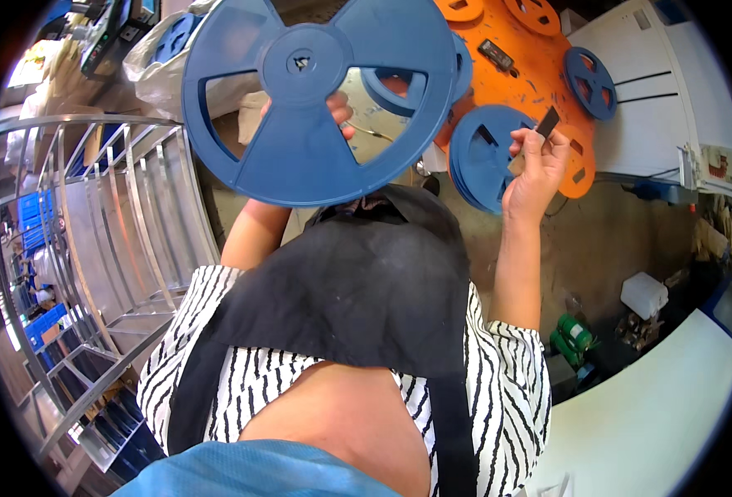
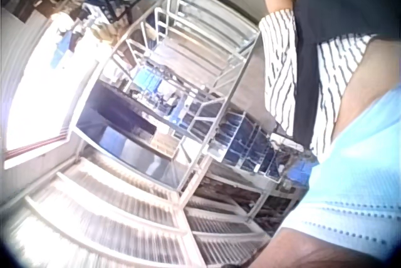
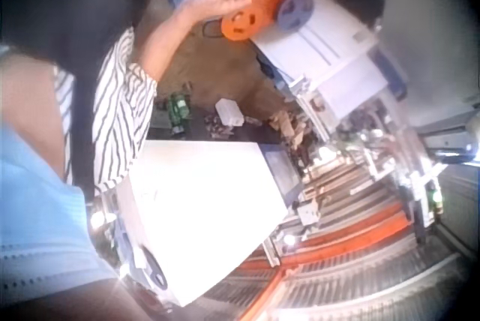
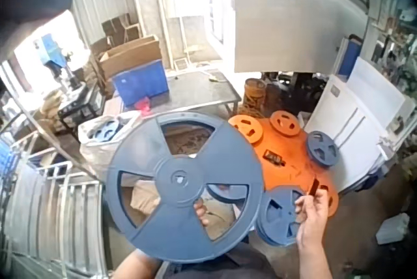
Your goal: The person picks up blue plastic spools from a metal rack and a table, then uses a small white tool to scrape and clean the surfaces of each spool. The cleaned spools are placed back on the table.
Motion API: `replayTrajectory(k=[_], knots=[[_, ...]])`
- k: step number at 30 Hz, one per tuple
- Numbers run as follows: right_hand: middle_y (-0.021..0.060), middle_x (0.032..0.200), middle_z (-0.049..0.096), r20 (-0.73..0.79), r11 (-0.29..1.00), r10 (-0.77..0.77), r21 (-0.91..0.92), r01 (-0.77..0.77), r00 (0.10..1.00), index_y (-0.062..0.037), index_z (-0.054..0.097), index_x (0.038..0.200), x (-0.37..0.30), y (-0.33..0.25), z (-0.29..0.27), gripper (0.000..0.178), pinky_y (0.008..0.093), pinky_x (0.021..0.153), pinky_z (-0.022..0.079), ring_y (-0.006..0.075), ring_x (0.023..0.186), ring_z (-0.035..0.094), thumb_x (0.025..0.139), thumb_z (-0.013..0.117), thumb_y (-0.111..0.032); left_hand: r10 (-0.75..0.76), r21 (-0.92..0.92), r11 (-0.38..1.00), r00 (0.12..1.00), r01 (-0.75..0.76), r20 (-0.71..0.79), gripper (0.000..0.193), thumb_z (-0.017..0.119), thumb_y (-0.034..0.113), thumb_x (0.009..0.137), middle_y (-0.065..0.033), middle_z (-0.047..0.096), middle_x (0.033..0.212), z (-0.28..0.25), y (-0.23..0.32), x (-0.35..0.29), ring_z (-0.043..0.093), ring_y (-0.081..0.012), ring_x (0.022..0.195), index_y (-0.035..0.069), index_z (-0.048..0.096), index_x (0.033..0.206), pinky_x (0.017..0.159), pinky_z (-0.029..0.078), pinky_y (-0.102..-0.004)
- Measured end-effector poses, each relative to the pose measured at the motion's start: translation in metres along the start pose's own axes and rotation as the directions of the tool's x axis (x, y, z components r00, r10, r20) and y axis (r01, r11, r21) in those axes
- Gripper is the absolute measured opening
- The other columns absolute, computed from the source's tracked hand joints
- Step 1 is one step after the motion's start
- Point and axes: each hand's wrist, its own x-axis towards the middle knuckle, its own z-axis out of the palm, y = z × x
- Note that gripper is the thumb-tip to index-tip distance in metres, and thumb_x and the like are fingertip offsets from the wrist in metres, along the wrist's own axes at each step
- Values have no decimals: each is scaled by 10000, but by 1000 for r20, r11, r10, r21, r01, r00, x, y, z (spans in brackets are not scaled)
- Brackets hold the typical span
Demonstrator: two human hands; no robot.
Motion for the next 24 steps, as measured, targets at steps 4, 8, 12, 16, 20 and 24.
replayTrajectory(k=[4,8,12,16,20,24], knots=[[65,848,632,-55,997,73,28,-72,996,-30,566,1027,1,4,-16,132,240,706,433,103,727,528,914,611,-82,80,299,954,974,-13,-212,452,440,428,961,-81,469,985,-6,-7,17,511,-207,922,18,522,1131,895,524,-444],[27,812,596,-139,993,102,68,-93,985,-25,626,979,-5,1,-17,81,217,633,417,91,704,514,909,609,-61,-28,243,969,997,43,-66,498,417,405,969,-162,591,1090,-18,-22,48,621,-283,973,-17,536,1206,950,504,-506],[-3,915,594,77,983,50,-183,-35,996,-31,645,1021,-12,-17,2,147,205,715,428,82,785,517,890,661,-96,-261,281,907,942,314,-210,481,476,379,944,-133,611,1106,-39,-61,89,636,-253,971,21,506,1264,903,531,-410],[59,1072,616,264,960,57,-280,20,963,4,602,1203,-7,-7,-5,381,239,829,462,103,903,561,852,710,-97,-23,679,606,863,414,-505,767,661,159,867,-101,627,1023,-83,-128,123,643,-159,866,57,235,1498,634,507,-266],[70,1079,635,-146,950,266,-127,-285,953,55,558,1238,0,33,-69,382,260,835,483,112,925,590,909,649,-116,31,773,283,800,568,-599,770,726,307,814,-153,640,982,-124,-200,150,631,-187,865,105,364,1463,740,504,-303],[63,967,638,-449,955,217,-87,-285,867,58,579,1166,14,75,-153,303,232,688,473,107,769,583,900,609,-85,-53,894,-77,893,442,-446,724,659,439,845,-292,616,1083,-139,-241,169,588,-408,1043,101,402,1431,918,454,-406]])
